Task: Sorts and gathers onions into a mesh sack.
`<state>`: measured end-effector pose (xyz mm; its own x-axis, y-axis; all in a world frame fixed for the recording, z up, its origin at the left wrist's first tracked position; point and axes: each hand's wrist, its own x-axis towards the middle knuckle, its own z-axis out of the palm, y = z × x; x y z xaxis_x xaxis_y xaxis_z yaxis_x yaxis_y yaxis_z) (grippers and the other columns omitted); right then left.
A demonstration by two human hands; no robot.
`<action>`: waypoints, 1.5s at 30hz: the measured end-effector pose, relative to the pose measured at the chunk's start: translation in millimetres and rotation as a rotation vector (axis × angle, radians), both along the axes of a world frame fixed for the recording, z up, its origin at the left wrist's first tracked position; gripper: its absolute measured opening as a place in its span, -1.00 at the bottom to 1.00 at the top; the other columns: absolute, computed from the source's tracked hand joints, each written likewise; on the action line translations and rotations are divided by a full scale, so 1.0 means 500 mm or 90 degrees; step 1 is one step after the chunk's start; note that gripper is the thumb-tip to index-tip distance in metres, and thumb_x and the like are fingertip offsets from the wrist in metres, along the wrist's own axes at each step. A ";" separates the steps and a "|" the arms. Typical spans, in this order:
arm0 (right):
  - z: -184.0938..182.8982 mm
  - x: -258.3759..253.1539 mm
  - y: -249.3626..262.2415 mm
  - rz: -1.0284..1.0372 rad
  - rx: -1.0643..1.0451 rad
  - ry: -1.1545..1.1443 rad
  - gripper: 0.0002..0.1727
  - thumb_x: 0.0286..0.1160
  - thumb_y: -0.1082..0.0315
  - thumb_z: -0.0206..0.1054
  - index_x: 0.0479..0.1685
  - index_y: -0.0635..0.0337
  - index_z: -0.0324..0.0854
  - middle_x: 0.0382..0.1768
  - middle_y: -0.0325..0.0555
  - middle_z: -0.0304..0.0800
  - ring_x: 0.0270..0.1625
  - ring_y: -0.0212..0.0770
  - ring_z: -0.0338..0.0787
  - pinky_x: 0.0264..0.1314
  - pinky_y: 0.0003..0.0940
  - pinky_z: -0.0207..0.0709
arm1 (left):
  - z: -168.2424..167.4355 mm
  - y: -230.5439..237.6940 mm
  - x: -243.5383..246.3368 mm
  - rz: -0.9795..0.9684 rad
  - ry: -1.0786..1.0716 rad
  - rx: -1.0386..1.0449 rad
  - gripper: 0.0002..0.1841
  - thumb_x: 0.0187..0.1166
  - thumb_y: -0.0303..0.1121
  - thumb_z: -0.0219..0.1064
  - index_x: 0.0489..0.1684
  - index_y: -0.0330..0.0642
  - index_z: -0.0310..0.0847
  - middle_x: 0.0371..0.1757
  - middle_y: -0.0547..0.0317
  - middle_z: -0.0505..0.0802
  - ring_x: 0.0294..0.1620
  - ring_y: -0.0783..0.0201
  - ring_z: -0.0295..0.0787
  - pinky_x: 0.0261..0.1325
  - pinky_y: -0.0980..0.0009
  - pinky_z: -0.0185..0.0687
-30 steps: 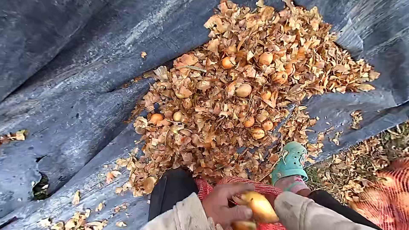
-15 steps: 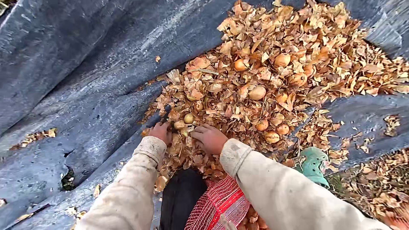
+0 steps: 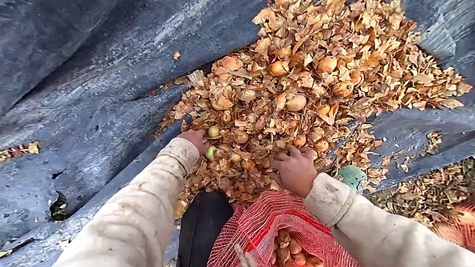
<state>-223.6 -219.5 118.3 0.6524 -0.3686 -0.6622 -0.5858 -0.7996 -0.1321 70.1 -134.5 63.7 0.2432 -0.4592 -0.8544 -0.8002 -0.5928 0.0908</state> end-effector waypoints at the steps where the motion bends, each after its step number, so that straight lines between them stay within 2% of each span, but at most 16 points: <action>1: -0.008 0.018 0.030 0.015 -0.046 -0.116 -0.72 0.38 0.01 0.52 -0.12 -0.05 0.91 0.12 -0.14 0.90 0.53 0.29 0.56 0.35 0.50 0.30 | -0.008 0.013 0.002 0.005 0.013 -0.005 -0.40 0.69 0.00 0.29 0.61 -0.17 0.46 0.26 -0.42 0.79 0.31 -0.42 0.73 0.34 -0.39 0.53; 3: -0.035 0.078 0.076 0.050 -0.033 -0.215 -0.78 0.40 0.14 0.51 -0.11 0.01 0.90 0.22 -0.11 0.87 0.46 0.27 0.63 0.24 0.41 0.43 | -0.010 0.043 0.009 0.051 0.028 -0.049 -0.40 0.71 -0.11 0.28 0.71 -0.12 0.34 0.20 -0.48 0.80 0.25 -0.48 0.74 0.31 -0.41 0.52; 6: -0.078 0.156 0.085 -0.001 0.136 -0.047 -0.67 0.65 0.41 0.27 0.32 0.16 0.71 0.47 0.04 0.64 0.57 0.24 0.53 0.38 0.21 0.54 | 0.006 0.096 0.028 0.146 0.046 -0.206 -0.43 0.75 -0.38 0.17 0.79 -0.01 0.28 0.41 -0.50 0.66 0.33 -0.45 0.70 0.36 -0.37 0.52; 10: -0.114 0.134 0.084 -0.121 0.187 0.010 -0.50 0.67 0.43 0.26 0.60 0.02 0.48 0.52 0.19 0.56 0.57 0.38 0.52 0.26 0.31 0.62 | 0.044 0.117 0.040 0.217 0.066 -0.397 -0.73 0.62 -0.61 0.11 0.11 -0.37 0.71 0.43 -0.46 0.58 0.36 -0.36 0.61 0.34 -0.26 0.53; 12: -0.110 0.120 0.090 -0.140 0.168 0.046 -0.44 0.74 0.22 0.22 0.73 -0.17 0.34 0.44 0.18 0.65 0.42 0.34 0.68 0.25 0.30 0.60 | 0.049 0.100 0.010 0.163 0.003 -0.344 -0.82 0.59 -0.46 0.26 -0.13 -0.34 0.79 0.49 -0.38 0.58 0.24 -0.33 0.72 0.24 -0.26 0.64; 15: -0.104 0.133 0.093 -0.215 0.153 0.053 -0.33 0.73 -0.09 0.18 0.79 -0.14 0.25 0.37 0.22 0.73 0.29 0.31 0.79 0.25 0.31 0.61 | 0.037 0.055 -0.057 0.063 -0.037 -0.092 -0.48 0.55 0.10 0.44 0.12 -0.21 0.79 0.70 -0.36 0.39 0.30 -0.39 0.70 0.29 -0.31 0.62; 17: -0.108 0.159 0.089 -0.250 0.153 0.062 -0.34 0.76 -0.05 0.15 0.81 -0.14 0.23 0.38 0.23 0.71 0.26 0.34 0.79 0.18 0.33 0.63 | 0.021 0.047 -0.086 0.037 -0.046 -0.020 -0.32 0.49 0.23 0.43 0.27 -0.23 0.73 0.73 -0.40 0.33 0.42 -0.45 0.60 0.35 -0.33 0.57; 21: -0.120 0.194 0.095 -0.216 0.197 0.119 -0.37 0.57 0.39 0.30 0.69 0.05 0.38 0.56 0.25 0.52 0.31 0.39 0.74 0.09 0.34 0.68 | 0.010 0.064 -0.108 -0.003 -0.073 0.032 -0.20 0.41 0.23 0.49 0.51 -0.21 0.57 0.75 -0.39 0.28 0.50 -0.49 0.50 0.31 -0.34 0.59; 25: -0.099 0.172 0.084 -0.162 0.262 0.067 -0.29 0.41 0.26 0.49 0.63 0.20 0.46 0.67 0.16 0.42 0.54 0.25 0.59 0.40 0.21 0.59 | 0.008 0.056 -0.099 -0.040 -0.062 0.064 -0.22 0.47 0.23 0.43 0.55 -0.18 0.55 0.80 -0.31 0.24 0.58 -0.46 0.43 0.32 -0.34 0.59; 30: -0.052 0.127 0.028 -0.318 0.273 -0.244 -0.75 0.30 0.45 0.47 -0.04 0.30 0.79 0.16 0.16 0.81 0.22 0.13 0.80 0.25 0.18 0.65 | -0.008 0.044 -0.109 0.000 -0.050 0.075 -0.25 0.27 0.09 0.65 0.41 -0.20 0.67 0.79 -0.34 0.26 0.57 -0.49 0.41 0.29 -0.38 0.60; 34: -0.025 0.213 -0.038 -0.129 0.056 -0.023 -0.43 0.53 0.35 0.33 0.60 -0.09 0.56 0.38 0.09 0.75 0.52 0.17 0.63 0.51 0.24 0.41 | -0.007 0.054 -0.078 0.093 -0.049 0.023 -0.19 0.23 0.13 0.66 0.48 -0.14 0.62 0.76 -0.38 0.29 0.59 -0.44 0.42 0.39 -0.35 0.54; 37: -0.056 0.244 -0.040 -0.022 0.019 0.033 -0.35 0.57 0.39 0.32 0.72 0.00 0.40 0.19 0.29 0.79 0.33 0.36 0.71 0.40 0.33 0.40 | 0.016 0.096 -0.030 0.297 -0.015 -0.111 -0.12 0.08 0.10 0.79 0.44 -0.21 0.64 0.63 -0.38 0.47 0.57 -0.35 0.47 0.53 -0.33 0.41; 40: -0.074 0.260 -0.036 -0.030 0.022 0.061 -0.30 0.50 0.30 0.43 0.70 -0.05 0.37 0.12 0.32 0.77 0.17 0.36 0.77 0.27 0.35 0.46 | 0.068 0.150 -0.032 0.619 0.146 -0.389 -0.38 0.29 -0.30 0.68 0.34 -0.37 0.60 0.24 -0.13 0.76 0.19 0.10 0.75 0.28 0.12 0.68; 42: -0.083 0.262 -0.036 -0.053 0.030 0.053 -0.28 0.43 0.30 0.47 0.68 -0.10 0.39 0.10 0.33 0.77 0.12 0.37 0.79 0.22 0.38 0.48 | 0.094 0.174 -0.097 0.872 0.414 -0.540 -0.58 0.57 0.03 0.32 0.15 -0.09 0.53 -0.17 0.26 0.83 -0.31 0.46 0.80 -0.31 0.51 0.77; 43: -0.082 0.262 -0.041 -0.071 0.049 0.047 -0.28 0.44 0.25 0.48 0.68 -0.12 0.39 0.10 0.32 0.78 0.13 0.37 0.79 0.22 0.40 0.49 | 0.112 0.181 -0.138 0.968 0.607 -0.539 -0.42 0.40 0.31 0.40 0.07 0.02 0.60 -0.21 0.22 0.87 -0.40 0.39 0.83 -0.45 0.47 0.77; 45: -0.073 0.244 -0.060 -0.136 0.138 -0.004 -0.25 0.46 0.01 0.51 0.68 -0.13 0.36 0.09 0.26 0.81 0.15 0.31 0.81 0.16 0.36 0.58 | 0.131 0.208 -0.231 0.954 1.001 -0.384 -0.34 0.11 0.38 0.57 -0.04 0.04 0.80 -0.16 0.10 0.91 -0.37 0.25 0.88 -0.44 0.36 0.80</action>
<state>-101.4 -249.3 82.0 0.5799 -0.3482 -0.7365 -0.7359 -0.6116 -0.2904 -45.2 -30.4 129.3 0.0367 -0.8465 -0.5311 0.9207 -0.1780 0.3474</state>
